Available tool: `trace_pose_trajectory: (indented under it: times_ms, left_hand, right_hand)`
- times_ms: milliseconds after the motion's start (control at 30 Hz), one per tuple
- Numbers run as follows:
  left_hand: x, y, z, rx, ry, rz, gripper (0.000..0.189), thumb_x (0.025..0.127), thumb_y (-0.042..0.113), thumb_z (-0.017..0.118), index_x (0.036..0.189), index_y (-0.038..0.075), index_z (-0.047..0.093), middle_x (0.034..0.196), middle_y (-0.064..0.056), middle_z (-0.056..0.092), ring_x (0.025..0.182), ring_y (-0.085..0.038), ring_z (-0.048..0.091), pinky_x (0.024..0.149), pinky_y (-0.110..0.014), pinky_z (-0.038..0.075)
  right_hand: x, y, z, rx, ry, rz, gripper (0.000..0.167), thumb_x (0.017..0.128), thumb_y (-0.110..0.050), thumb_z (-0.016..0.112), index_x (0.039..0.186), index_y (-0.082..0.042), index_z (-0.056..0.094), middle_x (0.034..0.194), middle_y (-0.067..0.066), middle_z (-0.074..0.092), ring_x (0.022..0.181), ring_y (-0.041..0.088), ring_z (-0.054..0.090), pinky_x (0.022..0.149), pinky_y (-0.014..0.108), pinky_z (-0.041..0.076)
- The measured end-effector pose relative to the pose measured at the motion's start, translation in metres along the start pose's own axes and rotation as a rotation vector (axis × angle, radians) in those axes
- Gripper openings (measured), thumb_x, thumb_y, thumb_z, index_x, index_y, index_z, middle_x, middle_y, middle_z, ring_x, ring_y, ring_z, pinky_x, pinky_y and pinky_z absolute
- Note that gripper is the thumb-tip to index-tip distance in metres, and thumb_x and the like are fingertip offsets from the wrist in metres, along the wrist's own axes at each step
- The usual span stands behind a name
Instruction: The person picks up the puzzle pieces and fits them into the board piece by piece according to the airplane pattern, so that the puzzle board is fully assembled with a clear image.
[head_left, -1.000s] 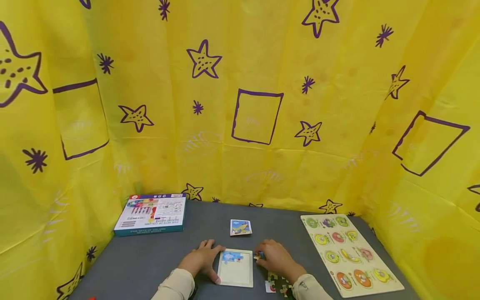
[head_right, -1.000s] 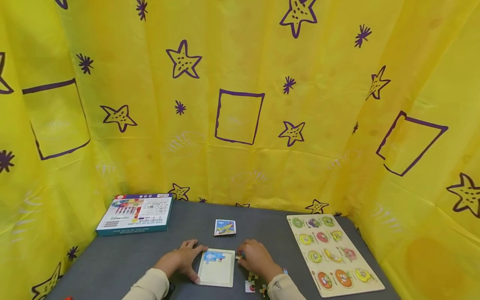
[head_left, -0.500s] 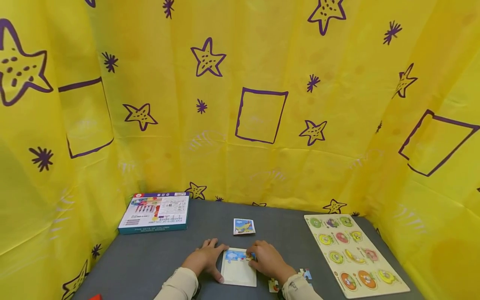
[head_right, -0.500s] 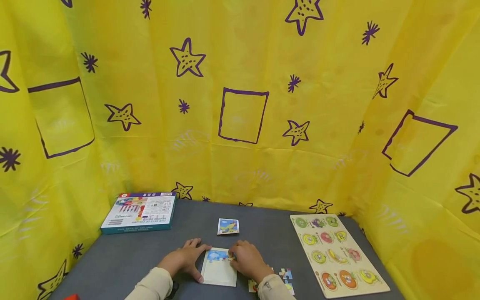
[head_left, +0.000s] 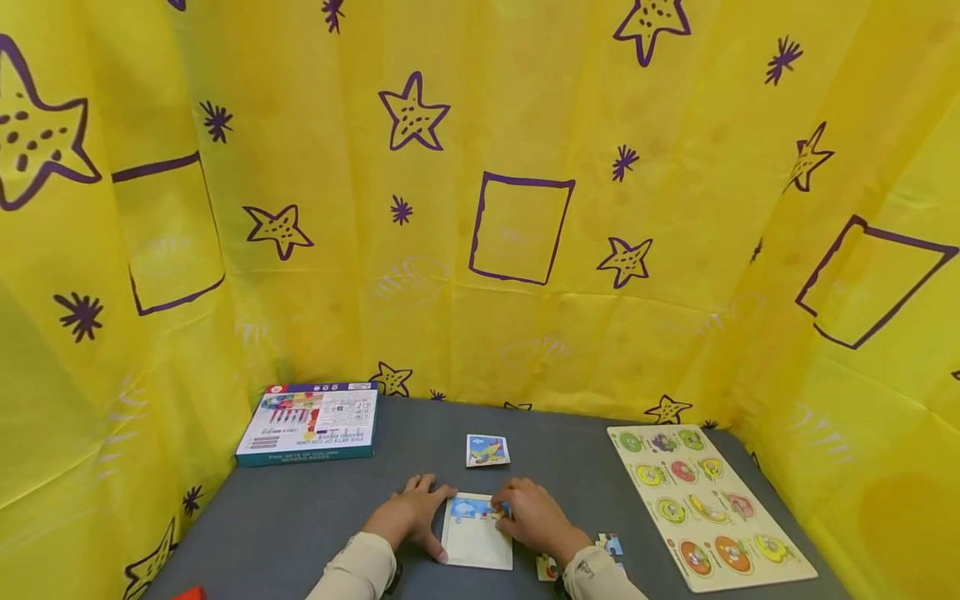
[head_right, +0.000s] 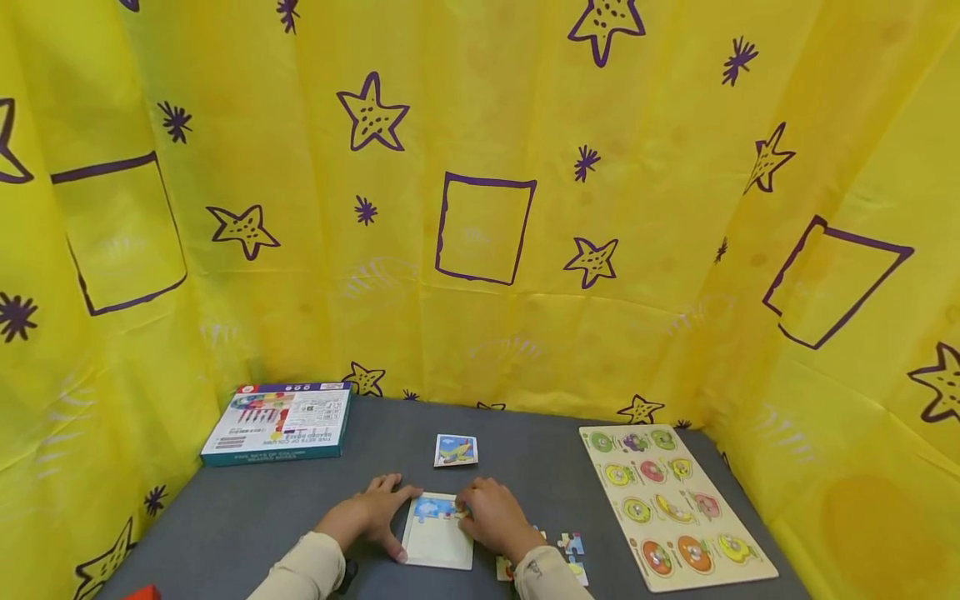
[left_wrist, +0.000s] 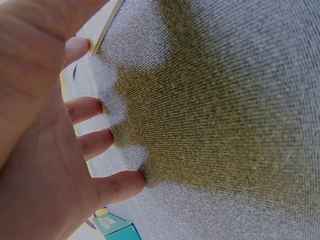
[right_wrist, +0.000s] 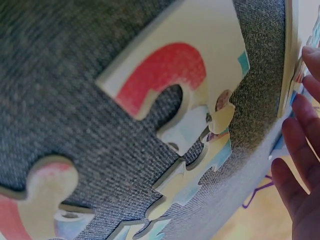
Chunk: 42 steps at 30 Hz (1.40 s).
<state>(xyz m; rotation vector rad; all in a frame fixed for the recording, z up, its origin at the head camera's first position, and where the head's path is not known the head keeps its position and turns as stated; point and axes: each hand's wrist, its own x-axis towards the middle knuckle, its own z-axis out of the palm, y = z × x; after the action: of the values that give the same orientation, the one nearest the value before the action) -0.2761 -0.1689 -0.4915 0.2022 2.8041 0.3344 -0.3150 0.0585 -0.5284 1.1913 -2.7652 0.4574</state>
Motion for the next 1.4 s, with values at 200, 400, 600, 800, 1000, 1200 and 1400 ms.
trace_pose_trajectory:
  times_ms: [200,400,600,800,1000,1200,1400]
  left_hand:
    - [0.0011,-0.0005,0.0006,-0.001,-0.005,-0.007,0.088,0.058,0.042,0.093,0.134,0.021,0.055,0.14,-0.016,0.041,0.132,-0.042,0.034,0.098,-0.069,0.036]
    - [0.0016,-0.0006,0.001,-0.004,-0.001,-0.004,0.089,0.057,0.042,0.093,0.134,0.021,0.055,0.14,-0.016,0.041,0.132,-0.042,0.035,0.098,-0.069,0.036]
    - [0.0043,-0.0016,0.0038,-0.003,-0.009,-0.004,0.089,0.057,0.042,0.093,0.134,0.022,0.054,0.14,-0.016,0.041,0.133,-0.043,0.034,0.098,-0.07,0.035]
    - [0.0059,-0.0024,0.0044,0.003,-0.006,-0.006,0.09,0.056,0.043,0.093,0.134,0.022,0.054,0.14,-0.016,0.041,0.134,-0.043,0.033,0.097,-0.07,0.035]
    - [0.006,-0.0029,0.0042,0.009,-0.01,-0.01,0.09,0.057,0.043,0.093,0.135,0.023,0.054,0.141,-0.016,0.04,0.134,-0.043,0.033,0.098,-0.069,0.035]
    - [0.0058,-0.0027,0.0045,0.01,-0.005,-0.004,0.09,0.057,0.044,0.092,0.135,0.022,0.054,0.141,-0.016,0.04,0.133,-0.042,0.034,0.098,-0.068,0.036]
    - [0.0041,-0.0025,0.003,0.006,0.004,0.005,0.091,0.057,0.043,0.093,0.136,0.021,0.053,0.142,-0.016,0.04,0.134,-0.042,0.033,0.097,-0.068,0.036]
  right_hand:
    - [0.0002,-0.0008,0.0023,0.015,-0.005,0.0,0.015,0.084,-0.023,0.075,0.099,-0.021,0.074,0.101,-0.006,0.064,0.088,0.013,0.058,0.074,0.034,0.05]
    - [0.0023,-0.0009,0.005,0.019,0.004,-0.004,0.015,0.085,-0.024,0.074,0.099,-0.02,0.074,0.101,-0.005,0.064,0.09,0.013,0.058,0.076,0.034,0.05]
    - [0.0024,0.0007,0.006,0.004,-0.004,0.003,0.016,0.083,-0.023,0.074,0.099,-0.021,0.074,0.101,-0.006,0.064,0.09,0.013,0.058,0.077,0.035,0.05]
    - [0.0014,0.0024,0.0048,0.01,0.01,0.017,0.014,0.081,-0.021,0.076,0.095,-0.02,0.073,0.099,-0.006,0.064,0.088,0.013,0.057,0.075,0.036,0.05]
    - [0.0018,0.0033,0.0041,0.018,-0.01,0.029,0.015,0.081,-0.021,0.076,0.096,-0.02,0.074,0.099,-0.005,0.064,0.087,0.012,0.056,0.075,0.034,0.049]
    - [0.0027,0.0015,0.0044,0.033,-0.014,0.022,0.015,0.082,-0.021,0.075,0.097,-0.02,0.075,0.096,-0.005,0.063,0.084,0.011,0.055,0.073,0.032,0.049]
    - [0.0025,-0.0005,0.0057,0.02,0.027,0.008,0.015,0.083,-0.023,0.075,0.097,-0.021,0.075,0.096,-0.006,0.063,0.084,0.011,0.055,0.073,0.032,0.048]
